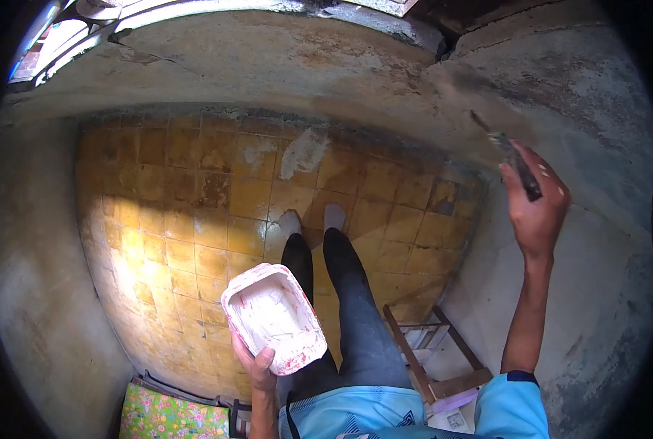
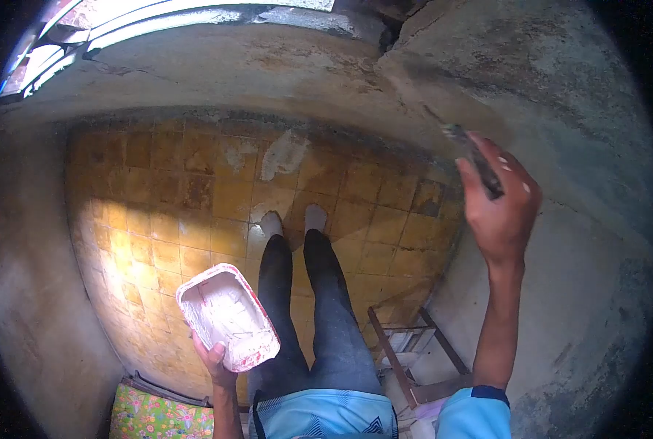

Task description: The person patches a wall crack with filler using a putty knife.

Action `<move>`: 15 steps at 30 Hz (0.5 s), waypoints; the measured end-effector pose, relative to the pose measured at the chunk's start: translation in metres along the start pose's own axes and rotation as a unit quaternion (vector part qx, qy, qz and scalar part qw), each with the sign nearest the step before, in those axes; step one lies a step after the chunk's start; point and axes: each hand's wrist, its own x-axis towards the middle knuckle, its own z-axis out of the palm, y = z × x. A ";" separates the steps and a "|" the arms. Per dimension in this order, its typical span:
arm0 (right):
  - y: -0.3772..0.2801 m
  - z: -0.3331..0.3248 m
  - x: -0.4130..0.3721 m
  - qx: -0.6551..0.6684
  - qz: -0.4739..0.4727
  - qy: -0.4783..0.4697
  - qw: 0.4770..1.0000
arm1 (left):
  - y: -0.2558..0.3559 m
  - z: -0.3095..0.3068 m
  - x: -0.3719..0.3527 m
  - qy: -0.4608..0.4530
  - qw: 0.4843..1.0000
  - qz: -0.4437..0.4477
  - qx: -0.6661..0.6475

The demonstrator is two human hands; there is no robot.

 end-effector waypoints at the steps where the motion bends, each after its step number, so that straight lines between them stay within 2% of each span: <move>1: -0.006 0.006 0.004 -0.006 -0.008 -0.025 1.000 | 0.000 0.000 0.000 0.002 1.000 0.000 -0.002; 3: -0.003 0.019 0.013 -0.024 -0.015 -0.052 0.998 | -0.002 -0.001 -0.001 0.007 1.000 -0.001 -0.006; 6: 0.000 0.023 0.023 -0.059 0.006 -0.009 0.998 | -0.006 -0.004 -0.002 0.011 1.000 0.004 -0.005; 9: -0.004 0.012 0.012 -0.024 0.028 0.039 0.999 | -0.003 -0.002 0.000 -0.003 1.000 0.002 -0.006; 12: -0.015 0.005 -0.005 -0.050 -0.030 0.077 0.995 | 0.000 -0.002 0.002 -0.019 1.000 -0.004 0.001; 15: -0.032 -0.001 -0.006 -0.012 -0.005 0.056 0.998 | 0.000 -0.002 0.000 -0.006 1.000 -0.002 -0.002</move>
